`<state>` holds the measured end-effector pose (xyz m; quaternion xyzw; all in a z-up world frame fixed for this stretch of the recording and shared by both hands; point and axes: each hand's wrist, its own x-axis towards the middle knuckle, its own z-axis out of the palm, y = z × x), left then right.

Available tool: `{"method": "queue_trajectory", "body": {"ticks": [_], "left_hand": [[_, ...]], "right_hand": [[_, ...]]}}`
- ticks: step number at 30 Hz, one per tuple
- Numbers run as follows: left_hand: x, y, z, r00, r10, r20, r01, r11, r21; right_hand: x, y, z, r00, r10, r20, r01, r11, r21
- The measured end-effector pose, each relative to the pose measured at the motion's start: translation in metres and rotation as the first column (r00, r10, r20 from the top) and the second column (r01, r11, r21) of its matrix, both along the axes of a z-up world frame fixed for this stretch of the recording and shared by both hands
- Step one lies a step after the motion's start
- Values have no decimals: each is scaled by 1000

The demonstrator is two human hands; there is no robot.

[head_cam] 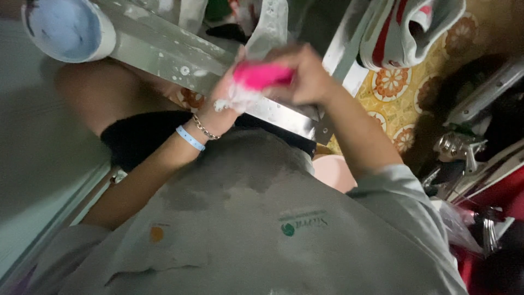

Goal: The person cleans a shoe insole with a brush and then applies a cleaning solution from a bottle to the upper part of a sneaker before wiping it.

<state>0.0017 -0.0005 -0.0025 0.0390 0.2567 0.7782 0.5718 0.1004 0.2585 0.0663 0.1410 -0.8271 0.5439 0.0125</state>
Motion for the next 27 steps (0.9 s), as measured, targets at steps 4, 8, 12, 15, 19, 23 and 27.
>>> {"method": "queue_trajectory", "body": {"ticks": [4, 8, 12, 15, 19, 23, 27], "left_hand": [[-1, -3, -8, 989, -17, -145, 6, 997, -78], [-2, 5, -5, 997, 40, 60, -33, 993, -110], [-25, 31, 48, 996, 16, 86, 17, 931, -364], [-38, 35, 31, 848, 76, -525, -160, 980, -116], [-74, 78, 21, 971, 236, -33, -234, 917, -324], [-112, 147, 51, 910, 379, 166, -192, 741, -643], [-117, 169, -53, 933, 297, -201, -345, 897, -277]], "right_hand": [[-1, -7, 4, 996, -64, -66, 71, 992, 106], [9, -25, 4, 984, -142, -102, 148, 988, 45], [31, 11, -4, 875, -401, -272, 484, 739, 469], [52, 9, -10, 740, -639, -209, 672, 720, 175], [85, -11, -22, 619, -769, -159, 786, 608, 117], [100, -18, -22, 597, -783, -174, 802, 582, 131], [97, -9, -28, 575, -801, -167, 818, 560, 132]]}}
